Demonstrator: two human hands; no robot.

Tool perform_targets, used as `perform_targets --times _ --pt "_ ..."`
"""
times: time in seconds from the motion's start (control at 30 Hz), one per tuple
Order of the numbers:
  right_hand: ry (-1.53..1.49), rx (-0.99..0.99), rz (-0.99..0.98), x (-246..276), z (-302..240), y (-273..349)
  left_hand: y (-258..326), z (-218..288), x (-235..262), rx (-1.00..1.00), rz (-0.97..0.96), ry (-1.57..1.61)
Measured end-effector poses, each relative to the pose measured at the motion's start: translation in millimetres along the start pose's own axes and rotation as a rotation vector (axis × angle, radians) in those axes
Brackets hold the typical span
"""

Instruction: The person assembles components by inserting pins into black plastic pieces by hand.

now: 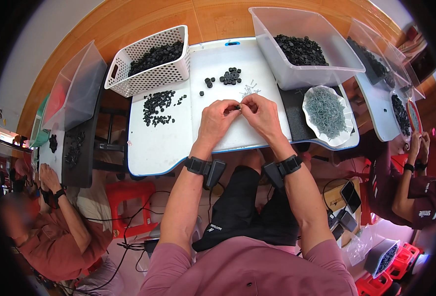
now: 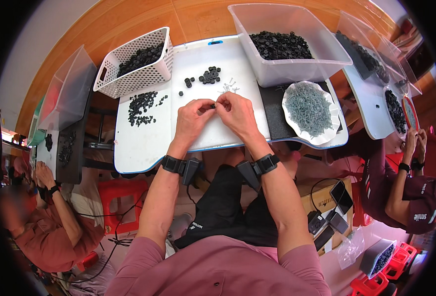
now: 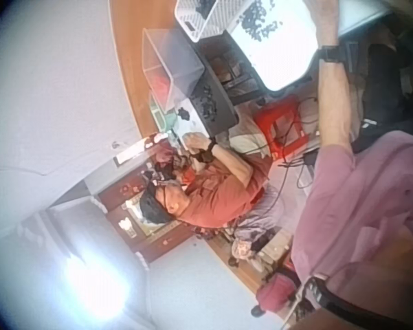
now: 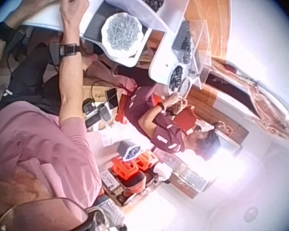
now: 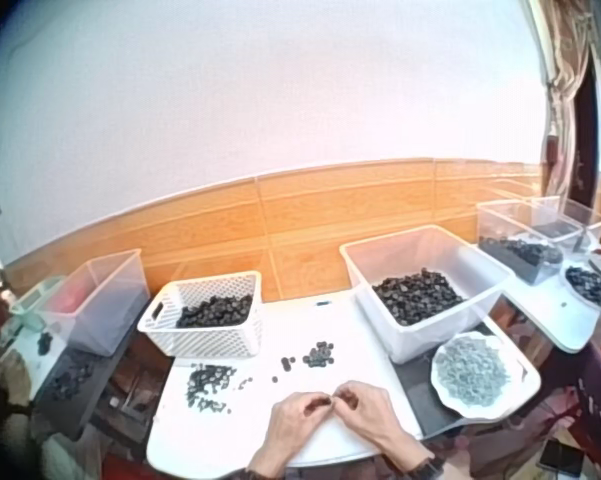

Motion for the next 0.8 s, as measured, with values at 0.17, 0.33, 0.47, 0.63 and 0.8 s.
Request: perform_targets --times 0.17,0.33,0.47,0.63,0.8 --pt "-0.040 0.114 -0.063 -3 -18 8 0 -10 4 0.046 0.016 -0.042" --pt "-0.124 0.093 0.079 9 -8 9 0 -8 1 0.086 -0.004 0.010" --pt "-0.150 0.014 0.014 4 0 6 1 -8 0 0.128 -0.026 0.075" --pt "-0.102 0.007 0.017 4 -1 5 1 -10 -1 0.143 -0.035 0.086" --pt "-0.051 0.010 0.003 3 -4 5 1 -7 0 0.077 -0.021 0.059"
Point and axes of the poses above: each hand's wrist, its own y-axis away from the middle knuckle, its own x-axis out of the back of the hand, z = x × y, the point moved 9 cm from there along -y, towards the middle knuckle, and after that the axes turned 3 degrees about -x, right-handed, at the moved point
